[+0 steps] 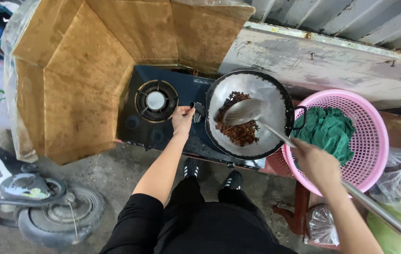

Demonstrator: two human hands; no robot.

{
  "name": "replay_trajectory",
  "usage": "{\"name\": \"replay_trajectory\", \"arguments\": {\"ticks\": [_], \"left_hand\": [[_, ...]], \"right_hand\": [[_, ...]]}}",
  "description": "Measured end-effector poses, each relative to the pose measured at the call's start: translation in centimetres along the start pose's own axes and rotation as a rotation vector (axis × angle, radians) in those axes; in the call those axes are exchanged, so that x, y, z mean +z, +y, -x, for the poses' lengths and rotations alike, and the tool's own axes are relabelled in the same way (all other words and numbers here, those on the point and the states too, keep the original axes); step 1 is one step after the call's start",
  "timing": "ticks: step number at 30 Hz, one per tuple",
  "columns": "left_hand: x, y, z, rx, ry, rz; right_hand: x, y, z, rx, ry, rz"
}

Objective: The person stirs a dark brown shredded food item in a wok on a portable gas stove using a slotted metal spoon. The person continuously stirs the contents to ensure even cooking.

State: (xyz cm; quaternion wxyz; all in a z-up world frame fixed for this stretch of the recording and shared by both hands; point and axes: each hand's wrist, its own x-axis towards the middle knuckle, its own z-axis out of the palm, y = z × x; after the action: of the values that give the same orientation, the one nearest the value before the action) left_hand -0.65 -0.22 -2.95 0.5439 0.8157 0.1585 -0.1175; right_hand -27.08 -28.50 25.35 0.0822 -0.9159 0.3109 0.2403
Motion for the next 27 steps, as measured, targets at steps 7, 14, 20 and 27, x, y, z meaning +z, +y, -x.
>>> {"name": "replay_trajectory", "arguments": {"ticks": [7,14,20,27], "left_hand": [[0.2,-2.0,0.6,0.009,0.104,-0.016],[1.1,-5.1,8.3,-0.175,0.173,0.137],[3.0,-8.2,18.4,-0.536,-0.08,0.182],[11.6,-17.4,19.6,-0.903,-0.327,0.055]], "right_hand": [[5.7,3.2,-8.8,0.058,0.054,-0.353],[3.8,4.6,-4.3,-0.087,-0.113,-0.526],[4.6,11.1,2.3,-0.058,-0.308,-0.504],[12.0,10.3,0.4,-0.199,-0.119,-0.355]]}}
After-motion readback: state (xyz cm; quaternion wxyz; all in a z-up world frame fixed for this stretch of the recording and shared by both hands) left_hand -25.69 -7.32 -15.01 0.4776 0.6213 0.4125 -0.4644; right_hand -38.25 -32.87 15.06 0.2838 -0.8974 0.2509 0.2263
